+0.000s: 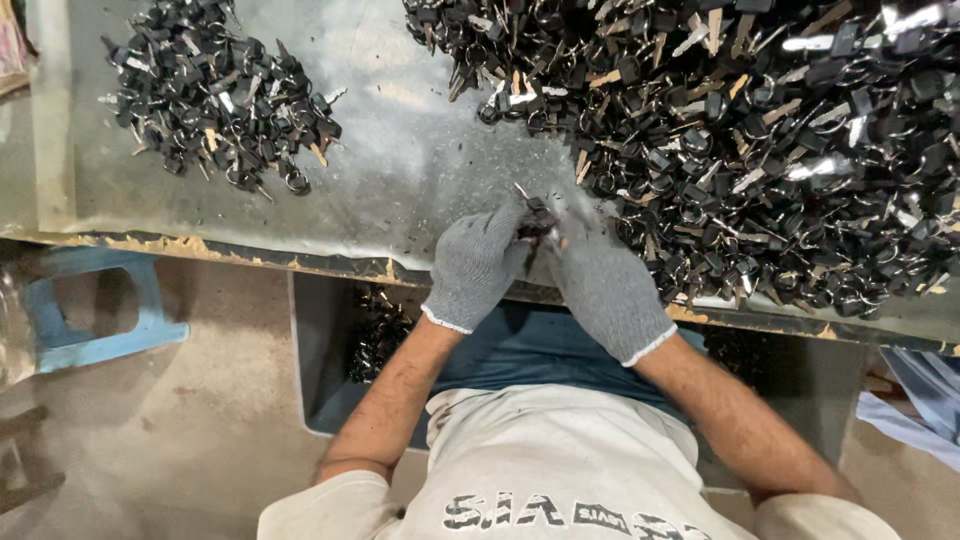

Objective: The person, wearing gray work gloves, picks small black metal lock components one at a time from a large pile on a metal table, briefly handles each piece, and places accepted pieces onto a separate pile on the left side of the table while discarding others into a bin below. The sorting continues steadily across the whole episode.

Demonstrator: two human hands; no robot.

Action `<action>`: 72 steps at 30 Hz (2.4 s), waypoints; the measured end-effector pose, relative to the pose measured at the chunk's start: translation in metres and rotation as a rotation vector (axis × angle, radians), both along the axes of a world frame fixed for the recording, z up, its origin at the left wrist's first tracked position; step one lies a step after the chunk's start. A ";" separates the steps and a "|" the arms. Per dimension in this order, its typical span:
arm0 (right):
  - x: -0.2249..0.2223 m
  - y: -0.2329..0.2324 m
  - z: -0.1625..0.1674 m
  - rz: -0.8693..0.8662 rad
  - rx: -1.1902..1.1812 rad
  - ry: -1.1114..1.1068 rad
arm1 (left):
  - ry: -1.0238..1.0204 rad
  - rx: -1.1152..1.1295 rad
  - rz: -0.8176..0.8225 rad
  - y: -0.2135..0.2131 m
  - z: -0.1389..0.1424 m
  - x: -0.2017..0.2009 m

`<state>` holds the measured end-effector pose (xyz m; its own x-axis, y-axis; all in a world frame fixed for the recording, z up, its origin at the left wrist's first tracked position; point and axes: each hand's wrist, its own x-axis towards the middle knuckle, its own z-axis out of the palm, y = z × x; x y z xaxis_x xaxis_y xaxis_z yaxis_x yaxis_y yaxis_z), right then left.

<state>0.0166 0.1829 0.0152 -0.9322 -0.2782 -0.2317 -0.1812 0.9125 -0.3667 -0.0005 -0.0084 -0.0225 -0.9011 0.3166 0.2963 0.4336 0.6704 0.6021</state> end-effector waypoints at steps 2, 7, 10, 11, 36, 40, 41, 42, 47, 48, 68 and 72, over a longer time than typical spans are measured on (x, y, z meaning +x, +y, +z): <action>0.008 -0.002 -0.001 0.046 0.016 0.085 | 0.121 -0.036 -0.014 0.003 0.001 0.002; 0.007 -0.006 -0.003 0.134 0.022 0.367 | 0.087 -0.035 -0.009 0.011 0.005 0.014; -0.005 0.003 0.003 0.119 -0.149 0.092 | 0.037 0.022 0.015 0.007 0.010 0.014; -0.006 0.003 0.006 0.018 -0.170 0.009 | 0.025 0.036 0.029 0.006 0.012 0.016; 0.026 -0.002 0.015 0.055 -0.094 -0.025 | 0.059 0.049 0.018 -0.005 0.031 0.009; 0.024 -0.009 0.006 0.195 0.017 0.329 | -0.046 -0.028 -0.098 0.016 0.023 -0.017; 0.022 -0.007 0.004 0.157 0.015 0.225 | -0.075 -0.039 -0.128 0.018 0.021 -0.021; 0.020 -0.002 0.004 0.117 0.015 0.119 | -0.106 -0.049 -0.161 0.019 0.019 -0.024; 0.024 0.019 0.004 -0.183 -0.028 -0.109 | -0.129 -0.050 -0.031 0.005 0.017 -0.006; 0.025 0.018 0.003 -0.187 -0.059 -0.120 | -0.095 -0.038 -0.023 0.003 0.017 -0.001; 0.010 -0.005 0.002 0.005 0.170 0.077 | 0.080 -0.138 -0.085 0.009 0.000 0.011; 0.004 0.001 0.009 0.032 -0.099 0.098 | 0.032 -0.013 -0.035 0.007 0.004 0.012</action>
